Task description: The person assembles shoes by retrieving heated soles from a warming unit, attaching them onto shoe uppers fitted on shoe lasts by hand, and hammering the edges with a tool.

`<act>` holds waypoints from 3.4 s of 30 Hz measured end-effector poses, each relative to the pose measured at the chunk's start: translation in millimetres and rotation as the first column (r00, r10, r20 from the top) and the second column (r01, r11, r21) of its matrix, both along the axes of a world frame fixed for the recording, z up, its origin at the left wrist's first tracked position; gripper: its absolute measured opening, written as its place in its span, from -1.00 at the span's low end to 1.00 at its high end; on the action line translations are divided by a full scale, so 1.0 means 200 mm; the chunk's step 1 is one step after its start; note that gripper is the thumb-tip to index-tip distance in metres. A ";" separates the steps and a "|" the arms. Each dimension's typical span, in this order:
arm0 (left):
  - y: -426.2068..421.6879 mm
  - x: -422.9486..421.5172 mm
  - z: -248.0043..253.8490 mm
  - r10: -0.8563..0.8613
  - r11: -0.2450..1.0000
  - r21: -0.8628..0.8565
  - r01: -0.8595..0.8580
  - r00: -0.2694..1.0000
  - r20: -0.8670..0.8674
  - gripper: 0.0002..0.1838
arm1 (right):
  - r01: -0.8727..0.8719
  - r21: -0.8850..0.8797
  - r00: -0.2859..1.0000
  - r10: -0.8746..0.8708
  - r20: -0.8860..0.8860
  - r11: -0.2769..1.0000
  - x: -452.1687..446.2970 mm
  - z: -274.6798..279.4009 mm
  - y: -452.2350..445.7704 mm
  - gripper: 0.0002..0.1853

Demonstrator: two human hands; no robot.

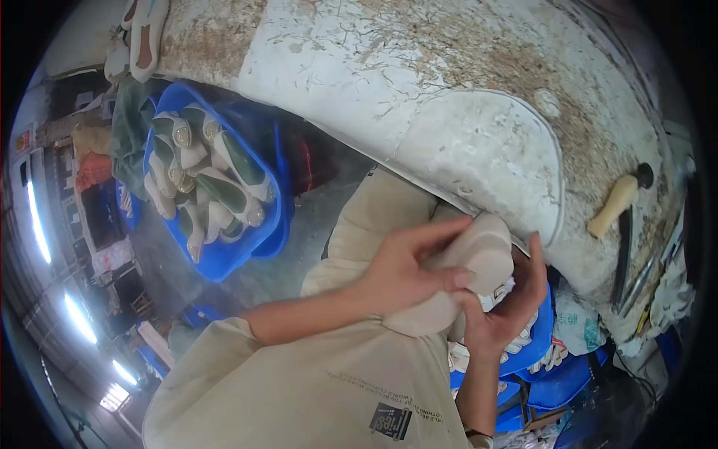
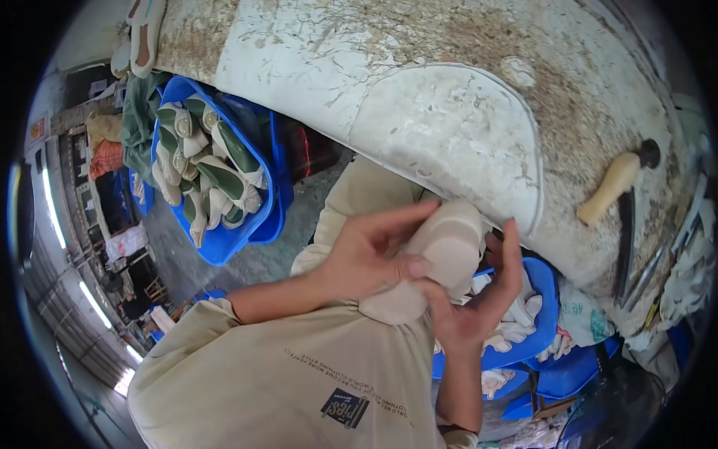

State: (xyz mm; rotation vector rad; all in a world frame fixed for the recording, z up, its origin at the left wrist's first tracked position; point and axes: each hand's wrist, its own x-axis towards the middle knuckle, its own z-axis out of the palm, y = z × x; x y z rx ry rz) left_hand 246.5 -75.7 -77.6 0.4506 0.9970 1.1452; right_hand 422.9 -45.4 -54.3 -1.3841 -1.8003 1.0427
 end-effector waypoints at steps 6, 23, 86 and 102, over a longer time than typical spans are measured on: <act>-0.08 -0.16 -0.11 -0.390 0.911 0.141 0.388 0.921 -0.017 0.41 | 0.001 -0.421 0.899 -0.185 -0.397 0.907 0.09 -0.01 -0.23 0.23; 0.05 0.00 -0.04 -0.242 0.901 0.366 0.235 0.970 -0.027 0.19 | -0.050 -0.266 0.783 -0.127 -0.609 0.963 0.10 0.06 -0.01 -0.30; 0.04 0.00 -0.11 -0.307 0.924 -0.062 0.376 0.640 -0.704 0.04 | 0.048 -0.251 0.996 -0.028 0.082 0.967 -0.14 0.13 0.38 -0.73; -0.04 0.04 -0.22 -0.040 0.947 0.180 0.268 0.652 -0.757 -0.11 | 0.080 -0.081 0.996 -0.076 0.042 0.994 0.05 -0.03 -0.53 -0.65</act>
